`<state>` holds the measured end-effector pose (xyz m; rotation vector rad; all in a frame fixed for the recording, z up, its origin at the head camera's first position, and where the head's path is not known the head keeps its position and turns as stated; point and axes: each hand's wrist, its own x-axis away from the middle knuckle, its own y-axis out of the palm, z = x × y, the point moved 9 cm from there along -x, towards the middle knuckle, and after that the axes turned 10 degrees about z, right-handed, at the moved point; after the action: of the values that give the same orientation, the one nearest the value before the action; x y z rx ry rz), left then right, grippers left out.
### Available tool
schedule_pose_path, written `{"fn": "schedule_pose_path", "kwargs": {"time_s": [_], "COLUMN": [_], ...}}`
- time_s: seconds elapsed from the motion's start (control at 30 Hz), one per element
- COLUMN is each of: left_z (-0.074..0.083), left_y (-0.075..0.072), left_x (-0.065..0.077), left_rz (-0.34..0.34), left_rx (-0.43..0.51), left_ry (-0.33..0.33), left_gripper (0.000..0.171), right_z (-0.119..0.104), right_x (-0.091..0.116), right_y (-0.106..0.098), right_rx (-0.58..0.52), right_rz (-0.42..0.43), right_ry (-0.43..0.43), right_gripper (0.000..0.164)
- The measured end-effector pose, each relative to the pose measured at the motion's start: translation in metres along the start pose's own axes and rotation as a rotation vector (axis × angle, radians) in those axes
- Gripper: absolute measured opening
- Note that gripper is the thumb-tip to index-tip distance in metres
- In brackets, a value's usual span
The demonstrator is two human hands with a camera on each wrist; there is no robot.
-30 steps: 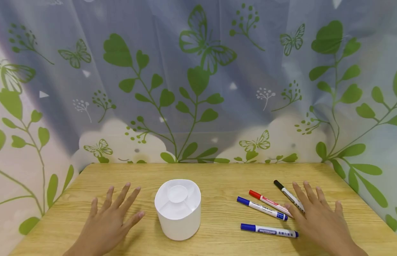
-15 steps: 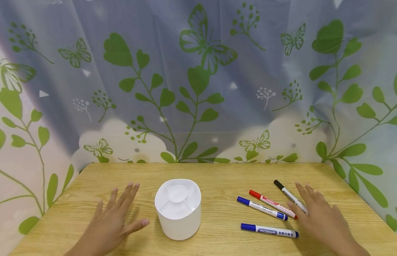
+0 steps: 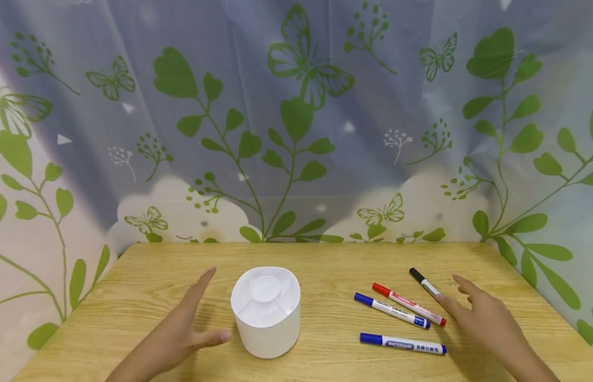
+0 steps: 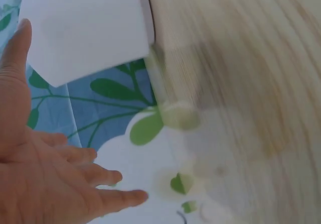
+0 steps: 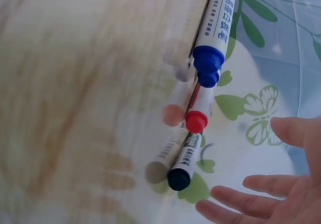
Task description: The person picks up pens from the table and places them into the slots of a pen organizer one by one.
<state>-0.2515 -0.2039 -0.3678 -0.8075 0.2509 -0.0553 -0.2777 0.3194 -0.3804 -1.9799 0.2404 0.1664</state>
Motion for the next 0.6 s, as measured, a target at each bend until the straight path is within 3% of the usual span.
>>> {"fn": "schedule_pose_path", "kwargs": {"time_s": [0.27,0.6], "left_z": [0.002,0.014], "left_y": [0.013,0.026], "left_x": [-0.004,-0.008], "left_rz": [-0.069,-0.124], "left_rx": [0.119,0.331], "left_ry": [-0.062,0.019], "left_gripper": [0.124,0.124], "right_z": [0.020,0.032], "right_x": [-0.008,-0.010], "right_y": [0.004,0.010], "right_rx": [-0.079,-0.160], "right_rz": [-0.054,-0.093], "right_ry": [0.100,0.173], "right_gripper": [0.081,0.082]}}
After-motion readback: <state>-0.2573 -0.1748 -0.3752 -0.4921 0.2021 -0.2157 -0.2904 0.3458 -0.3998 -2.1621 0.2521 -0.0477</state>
